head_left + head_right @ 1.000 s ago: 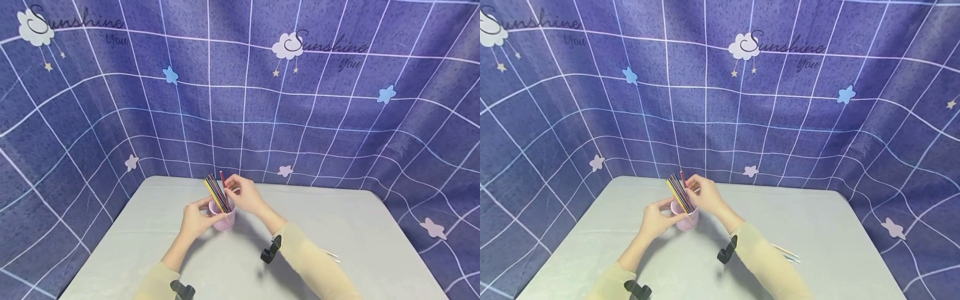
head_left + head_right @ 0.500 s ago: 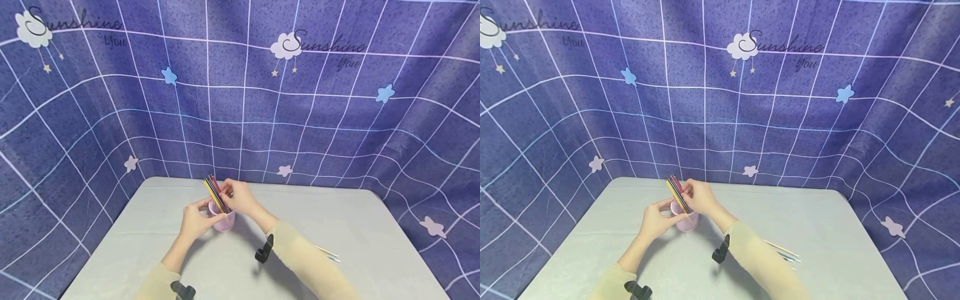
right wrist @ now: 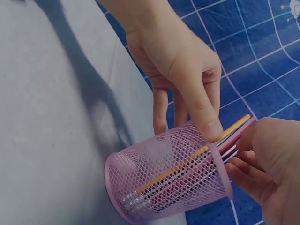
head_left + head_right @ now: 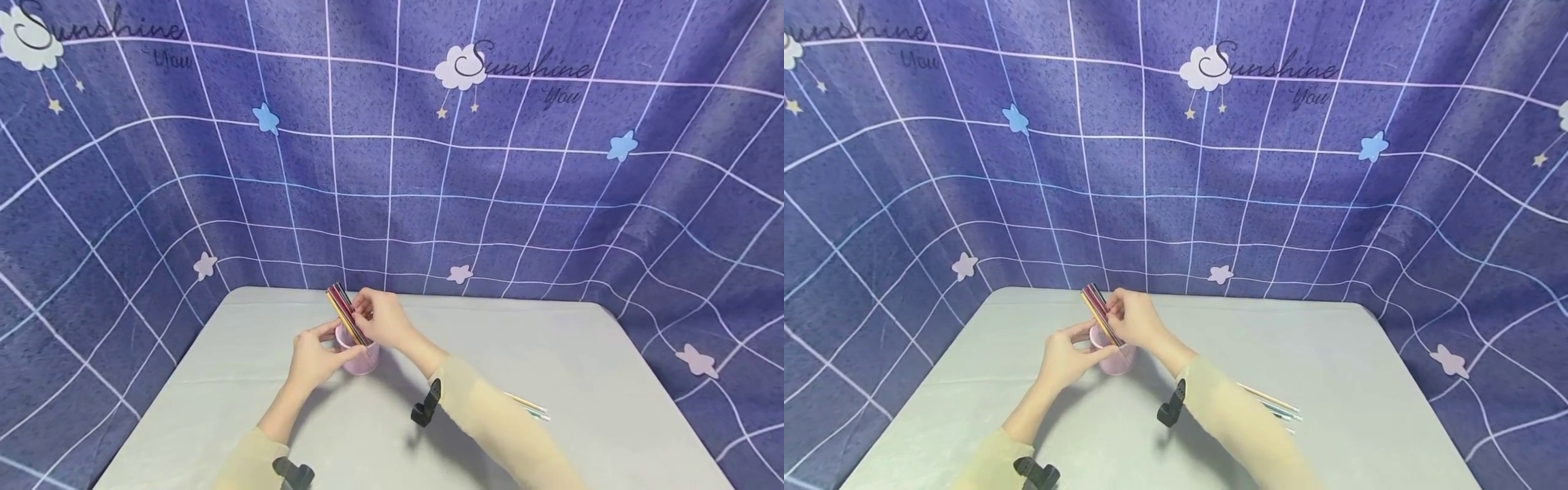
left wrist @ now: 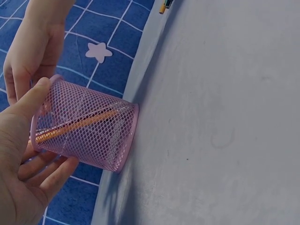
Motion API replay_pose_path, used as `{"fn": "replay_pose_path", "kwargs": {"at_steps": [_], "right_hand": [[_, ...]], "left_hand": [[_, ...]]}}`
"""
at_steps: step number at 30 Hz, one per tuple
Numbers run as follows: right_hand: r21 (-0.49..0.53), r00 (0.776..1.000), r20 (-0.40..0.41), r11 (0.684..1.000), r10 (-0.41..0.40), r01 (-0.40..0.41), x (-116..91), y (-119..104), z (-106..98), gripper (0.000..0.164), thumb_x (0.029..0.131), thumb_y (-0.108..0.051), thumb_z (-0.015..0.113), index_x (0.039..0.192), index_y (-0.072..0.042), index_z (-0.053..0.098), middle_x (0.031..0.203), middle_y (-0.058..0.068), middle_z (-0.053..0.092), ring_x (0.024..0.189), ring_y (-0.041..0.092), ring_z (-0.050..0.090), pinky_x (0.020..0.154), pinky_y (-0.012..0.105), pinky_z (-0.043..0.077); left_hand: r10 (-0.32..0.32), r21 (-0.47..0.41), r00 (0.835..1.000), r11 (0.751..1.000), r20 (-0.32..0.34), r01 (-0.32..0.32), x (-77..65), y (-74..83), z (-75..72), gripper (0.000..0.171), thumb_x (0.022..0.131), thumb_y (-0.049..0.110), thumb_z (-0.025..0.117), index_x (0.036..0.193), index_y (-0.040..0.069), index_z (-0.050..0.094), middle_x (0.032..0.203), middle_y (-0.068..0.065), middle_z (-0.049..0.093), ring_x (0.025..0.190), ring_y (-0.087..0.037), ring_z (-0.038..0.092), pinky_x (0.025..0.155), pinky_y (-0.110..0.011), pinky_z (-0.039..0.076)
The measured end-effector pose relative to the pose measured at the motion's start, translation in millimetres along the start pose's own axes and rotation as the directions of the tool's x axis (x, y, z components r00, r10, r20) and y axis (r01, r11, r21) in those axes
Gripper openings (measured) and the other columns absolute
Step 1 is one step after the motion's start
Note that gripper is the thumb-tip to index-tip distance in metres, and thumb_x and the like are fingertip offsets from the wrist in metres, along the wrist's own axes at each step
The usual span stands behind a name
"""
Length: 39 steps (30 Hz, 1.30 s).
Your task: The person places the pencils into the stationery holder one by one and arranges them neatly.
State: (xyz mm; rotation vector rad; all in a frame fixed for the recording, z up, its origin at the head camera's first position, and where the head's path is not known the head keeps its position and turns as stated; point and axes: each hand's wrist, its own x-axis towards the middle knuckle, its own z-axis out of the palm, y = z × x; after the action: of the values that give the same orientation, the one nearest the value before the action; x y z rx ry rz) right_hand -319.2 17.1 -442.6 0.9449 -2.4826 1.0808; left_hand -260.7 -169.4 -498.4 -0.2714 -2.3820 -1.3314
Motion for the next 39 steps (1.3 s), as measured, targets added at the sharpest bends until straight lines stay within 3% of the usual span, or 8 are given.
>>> {"fn": "replay_pose_path", "kwargs": {"at_steps": [4,12,23,32,39], "right_hand": [[0.030,1.000,-0.012,0.999,-0.018,0.018,-7.8,-0.5,-12.2,0.009,0.090,0.000,0.071,0.098,-0.002,0.071,0.085,0.007,0.076,0.074,0.014,0.072,0.068,0.016,0.061],[0.013,1.000,-0.007,1.000,-0.007,0.007,-38.4,9.8,-52.8,0.010,0.089,0.003,0.068,0.099,0.000,0.070,0.085,0.008,0.075,0.075,0.016,0.072,0.068,0.021,0.065],[-0.029,0.997,0.013,0.997,0.077,-0.076,-79.2,48.8,-100.8,0.007,0.091,0.003,0.069,0.097,0.001,0.069,0.082,0.005,0.072,0.075,0.011,0.067,0.070,0.023,0.064],[-0.115,0.992,0.027,0.986,0.127,-0.123,-116.4,76.8,-121.7,0.007,0.088,0.002,0.069,0.091,-0.005,0.069,0.079,0.000,0.072,0.072,0.006,0.067,0.069,0.024,0.064],[-0.183,0.988,0.016,0.972,0.153,-0.147,-153.4,94.9,-125.0,0.008,0.086,0.002,0.072,0.090,-0.004,0.072,0.075,-0.004,0.072,0.069,0.001,0.064,0.067,0.023,0.061]], "left_hand": [[-0.018,-0.007,1.000,1.000,-0.005,0.018,0.8,1.5,0.2,0.076,0.068,0.035,0.103,0.130,0.001,0.074,0.117,-0.020,0.079,0.094,-0.035,0.082,0.070,-0.038,0.069],[-0.037,-0.020,0.999,0.999,0.001,0.037,-1.4,4.8,4.7,0.078,0.067,0.036,0.103,0.130,0.001,0.074,0.118,-0.020,0.079,0.096,-0.034,0.082,0.069,-0.024,0.067],[-0.045,-0.038,0.999,0.998,-0.008,0.044,-2.6,3.2,3.4,0.079,0.065,0.037,0.104,0.130,0.002,0.075,0.118,-0.020,0.079,0.095,-0.034,0.082,0.069,-0.025,0.067],[-0.050,-0.036,0.999,0.998,-0.013,0.049,-1.1,0.1,2.2,0.080,0.063,0.036,0.105,0.130,0.004,0.075,0.119,-0.019,0.079,0.095,-0.033,0.082,0.069,-0.021,0.066],[-0.035,-0.034,0.999,0.999,-0.016,0.035,-1.4,-0.9,1.6,0.079,0.065,0.037,0.104,0.129,0.003,0.075,0.116,-0.019,0.080,0.093,-0.034,0.082,0.068,-0.023,0.067]]}}
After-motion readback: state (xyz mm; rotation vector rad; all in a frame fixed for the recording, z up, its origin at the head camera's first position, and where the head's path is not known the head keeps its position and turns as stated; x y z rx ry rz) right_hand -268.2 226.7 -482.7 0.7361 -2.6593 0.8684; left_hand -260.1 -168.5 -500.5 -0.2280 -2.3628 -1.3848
